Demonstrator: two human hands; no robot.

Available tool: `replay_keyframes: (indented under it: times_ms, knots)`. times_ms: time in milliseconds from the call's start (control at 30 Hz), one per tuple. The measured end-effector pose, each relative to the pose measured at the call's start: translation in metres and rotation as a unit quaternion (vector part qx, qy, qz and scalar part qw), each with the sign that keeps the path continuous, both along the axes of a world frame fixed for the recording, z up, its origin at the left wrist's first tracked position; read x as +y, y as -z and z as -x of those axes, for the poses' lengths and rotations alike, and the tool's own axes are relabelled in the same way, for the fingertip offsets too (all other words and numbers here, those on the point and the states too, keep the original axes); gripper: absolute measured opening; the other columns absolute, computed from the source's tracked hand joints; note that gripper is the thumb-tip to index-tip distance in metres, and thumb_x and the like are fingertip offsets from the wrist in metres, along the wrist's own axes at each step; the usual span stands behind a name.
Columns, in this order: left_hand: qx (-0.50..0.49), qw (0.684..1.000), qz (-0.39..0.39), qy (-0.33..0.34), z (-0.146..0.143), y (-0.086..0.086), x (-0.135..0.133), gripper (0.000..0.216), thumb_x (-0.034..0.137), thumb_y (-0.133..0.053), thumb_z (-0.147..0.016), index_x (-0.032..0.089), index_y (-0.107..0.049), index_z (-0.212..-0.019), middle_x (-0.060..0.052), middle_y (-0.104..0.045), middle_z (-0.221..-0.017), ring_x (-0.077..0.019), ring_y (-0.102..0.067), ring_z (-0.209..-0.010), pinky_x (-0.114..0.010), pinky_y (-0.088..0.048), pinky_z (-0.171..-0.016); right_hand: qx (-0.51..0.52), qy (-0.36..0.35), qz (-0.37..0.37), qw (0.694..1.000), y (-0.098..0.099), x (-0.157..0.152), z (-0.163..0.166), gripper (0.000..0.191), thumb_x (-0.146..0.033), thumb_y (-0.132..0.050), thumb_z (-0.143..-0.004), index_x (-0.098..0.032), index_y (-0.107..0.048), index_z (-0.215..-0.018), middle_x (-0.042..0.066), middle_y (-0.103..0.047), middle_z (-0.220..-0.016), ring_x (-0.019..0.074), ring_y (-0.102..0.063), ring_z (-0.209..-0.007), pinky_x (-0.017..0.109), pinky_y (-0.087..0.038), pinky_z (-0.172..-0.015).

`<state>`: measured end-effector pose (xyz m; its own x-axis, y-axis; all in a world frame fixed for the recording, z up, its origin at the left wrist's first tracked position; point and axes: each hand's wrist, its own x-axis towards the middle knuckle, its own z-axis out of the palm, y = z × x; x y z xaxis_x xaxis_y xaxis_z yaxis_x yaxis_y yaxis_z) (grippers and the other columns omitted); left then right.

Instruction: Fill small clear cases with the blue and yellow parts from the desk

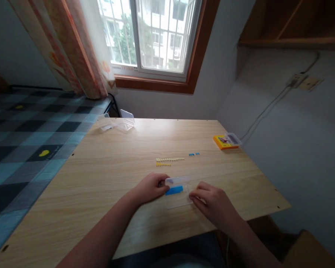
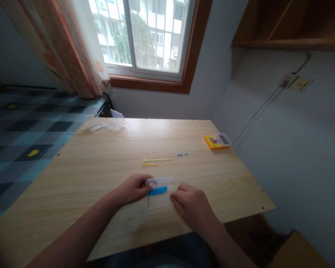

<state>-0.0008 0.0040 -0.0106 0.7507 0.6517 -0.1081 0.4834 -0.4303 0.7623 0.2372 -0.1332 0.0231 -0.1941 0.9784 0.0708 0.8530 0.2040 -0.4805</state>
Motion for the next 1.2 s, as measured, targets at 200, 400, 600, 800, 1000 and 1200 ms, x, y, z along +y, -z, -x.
replay_keyframes:
  times_ms: [200,400,600,800,1000,1200]
  knots:
    - [-0.006,1.000,0.002,-0.005,0.000,-0.001,0.000,0.016,0.027,-0.055,-0.081,0.017,-0.068,-0.083,0.003,-0.052,-0.067,-0.0146,-0.048,-0.064,-0.027,-0.031,-0.060,-0.107,-0.002,0.014,0.994,0.013,0.024,0.011,0.023,-0.024,-0.055,-0.099,-0.023,-0.074,-0.087,0.001,-0.068,-0.090,0.0138,-0.064,-0.083,0.024,-0.039,-0.071]
    - [-0.011,1.000,0.006,-0.002,0.000,0.001,0.001,0.016,0.027,-0.054,-0.081,0.017,-0.066,-0.081,0.003,-0.052,-0.067,-0.0142,-0.047,-0.064,-0.026,-0.031,-0.059,-0.131,-0.013,0.012,0.991,0.016,0.027,0.014,0.027,-0.024,-0.054,-0.099,-0.021,-0.073,-0.079,0.000,-0.068,-0.087,0.0123,-0.061,-0.077,0.025,-0.033,-0.066]
    - [-0.013,1.000,0.002,-0.001,0.000,-0.001,0.000,0.015,0.028,-0.055,-0.081,0.017,-0.066,-0.080,0.003,-0.051,-0.067,-0.0140,-0.046,-0.064,-0.026,-0.031,-0.059,-0.095,0.023,0.018,0.995,0.010,0.020,0.008,0.025,-0.027,-0.052,-0.100,-0.026,-0.077,-0.096,0.001,-0.069,-0.092,0.0141,-0.064,-0.086,0.025,-0.039,-0.074]
    - [-0.014,1.000,0.004,-0.001,-0.001,-0.002,0.001,0.016,0.029,-0.056,-0.081,0.017,-0.066,-0.080,0.003,-0.052,-0.067,-0.0144,-0.046,-0.064,-0.026,-0.031,-0.060,-0.093,0.006,0.034,0.995,0.009,0.011,0.007,0.027,-0.024,-0.052,-0.097,-0.028,-0.077,-0.107,0.002,-0.068,-0.095,0.0150,-0.064,-0.087,0.025,-0.041,-0.075]
    - [-0.007,1.000,0.001,0.002,0.000,0.000,0.001,0.017,0.028,-0.055,-0.081,0.017,-0.069,-0.083,0.002,-0.053,-0.067,-0.0150,-0.047,-0.065,-0.027,-0.031,-0.061,-0.100,0.012,0.045,0.994,0.013,0.013,0.012,0.028,-0.028,-0.049,-0.100,-0.027,-0.077,-0.099,0.003,-0.067,-0.093,0.0148,-0.063,-0.085,0.025,-0.040,-0.073]
    - [-0.005,1.000,-0.001,0.000,0.000,0.000,0.001,0.019,0.025,-0.055,-0.081,0.017,-0.071,-0.087,0.002,-0.055,-0.068,-0.0150,-0.049,-0.065,-0.026,-0.031,-0.061,-0.102,0.015,0.048,0.994,0.013,0.017,0.014,0.026,-0.028,-0.052,-0.099,-0.029,-0.078,-0.101,0.002,-0.066,-0.091,0.0145,-0.062,-0.083,0.024,-0.037,-0.071]
